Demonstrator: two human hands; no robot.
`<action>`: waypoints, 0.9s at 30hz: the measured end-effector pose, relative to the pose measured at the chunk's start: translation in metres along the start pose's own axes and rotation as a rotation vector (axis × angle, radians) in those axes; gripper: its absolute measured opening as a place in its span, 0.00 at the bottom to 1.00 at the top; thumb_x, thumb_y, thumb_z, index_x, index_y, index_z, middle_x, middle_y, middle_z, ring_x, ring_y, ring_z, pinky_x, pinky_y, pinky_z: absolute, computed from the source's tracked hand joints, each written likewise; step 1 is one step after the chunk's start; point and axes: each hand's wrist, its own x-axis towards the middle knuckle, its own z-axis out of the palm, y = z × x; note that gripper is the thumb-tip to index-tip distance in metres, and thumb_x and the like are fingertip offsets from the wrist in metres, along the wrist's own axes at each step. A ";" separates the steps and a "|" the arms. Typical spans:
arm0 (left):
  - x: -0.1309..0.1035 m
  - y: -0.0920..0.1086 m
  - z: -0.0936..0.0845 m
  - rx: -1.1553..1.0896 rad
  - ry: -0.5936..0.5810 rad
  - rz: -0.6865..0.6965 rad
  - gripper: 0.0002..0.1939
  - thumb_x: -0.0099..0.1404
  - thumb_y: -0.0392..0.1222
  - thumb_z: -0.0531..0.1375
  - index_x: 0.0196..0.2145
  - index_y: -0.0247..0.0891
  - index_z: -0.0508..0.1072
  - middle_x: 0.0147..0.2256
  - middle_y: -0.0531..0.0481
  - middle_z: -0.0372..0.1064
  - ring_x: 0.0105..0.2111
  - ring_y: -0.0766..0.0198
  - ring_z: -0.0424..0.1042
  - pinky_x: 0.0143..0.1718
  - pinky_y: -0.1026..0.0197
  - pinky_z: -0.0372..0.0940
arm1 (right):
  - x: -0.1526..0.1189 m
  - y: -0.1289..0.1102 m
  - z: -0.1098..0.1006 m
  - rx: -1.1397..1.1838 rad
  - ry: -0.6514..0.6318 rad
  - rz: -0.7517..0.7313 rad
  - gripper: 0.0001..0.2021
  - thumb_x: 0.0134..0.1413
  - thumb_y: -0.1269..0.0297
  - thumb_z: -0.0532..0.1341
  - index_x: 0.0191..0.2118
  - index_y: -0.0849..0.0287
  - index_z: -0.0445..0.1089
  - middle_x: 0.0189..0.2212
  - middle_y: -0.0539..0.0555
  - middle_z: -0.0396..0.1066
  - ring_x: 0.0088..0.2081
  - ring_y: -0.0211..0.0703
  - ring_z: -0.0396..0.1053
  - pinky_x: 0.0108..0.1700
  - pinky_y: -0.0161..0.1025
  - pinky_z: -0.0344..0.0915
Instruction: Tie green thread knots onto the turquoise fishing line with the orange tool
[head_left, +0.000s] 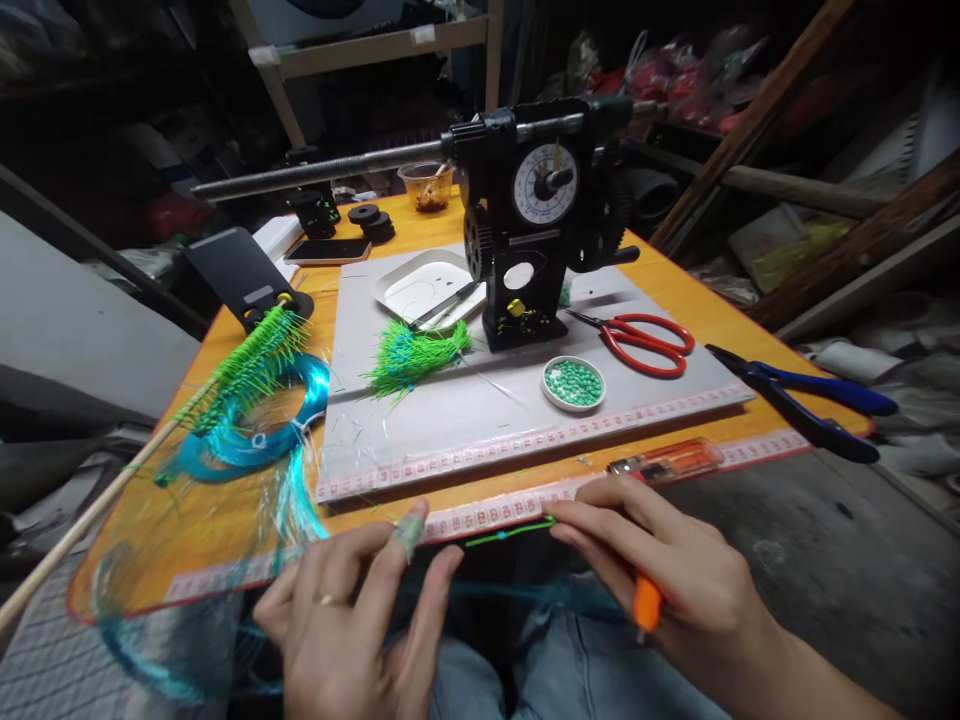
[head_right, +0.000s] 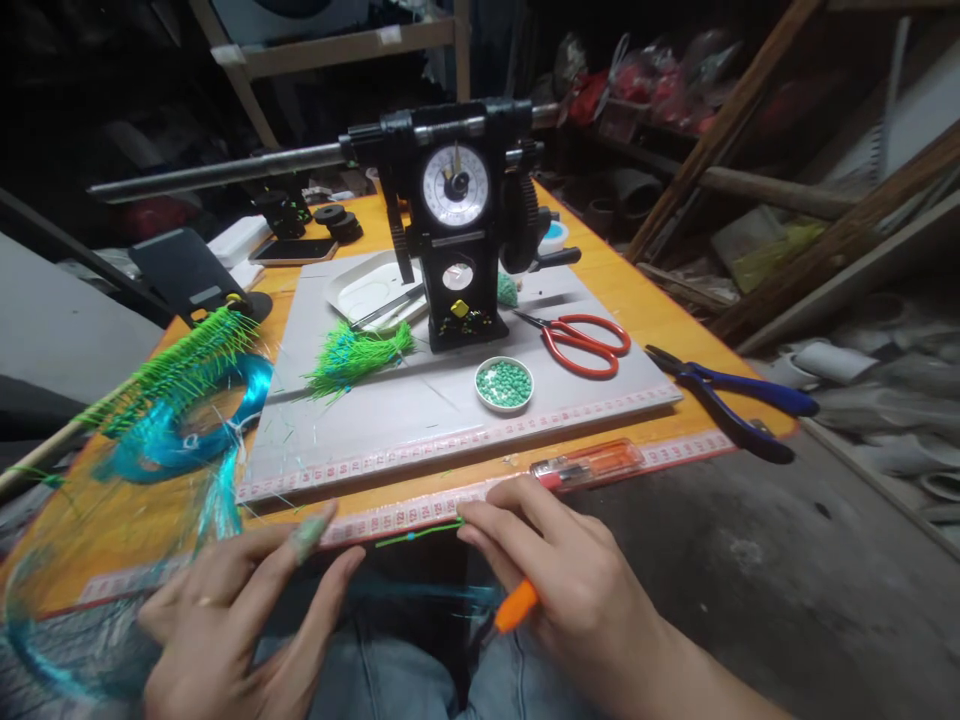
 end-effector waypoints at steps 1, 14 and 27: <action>-0.002 0.008 0.000 0.043 0.062 -0.024 0.20 0.59 0.41 0.66 0.48 0.34 0.73 0.36 0.41 0.72 0.32 0.54 0.69 0.36 0.52 0.55 | 0.000 -0.004 -0.002 0.087 -0.013 0.048 0.09 0.61 0.76 0.58 0.44 0.59 0.70 0.34 0.54 0.70 0.33 0.38 0.71 0.33 0.32 0.66; -0.026 0.072 -0.004 -0.490 0.169 -0.264 0.11 0.55 0.25 0.64 0.31 0.42 0.73 0.23 0.56 0.73 0.29 0.59 0.65 0.36 0.54 0.54 | -0.022 -0.048 -0.019 0.532 -0.188 0.316 0.05 0.62 0.70 0.58 0.37 0.56 0.72 0.31 0.51 0.68 0.33 0.38 0.69 0.33 0.34 0.65; -0.057 0.092 -0.007 -1.065 0.087 -0.694 0.19 0.56 0.27 0.59 0.39 0.51 0.74 0.29 0.58 0.65 0.30 0.64 0.65 0.35 0.60 0.57 | -0.033 -0.070 -0.019 0.547 -0.100 0.140 0.09 0.59 0.77 0.57 0.39 0.58 0.70 0.33 0.53 0.66 0.34 0.39 0.68 0.35 0.34 0.66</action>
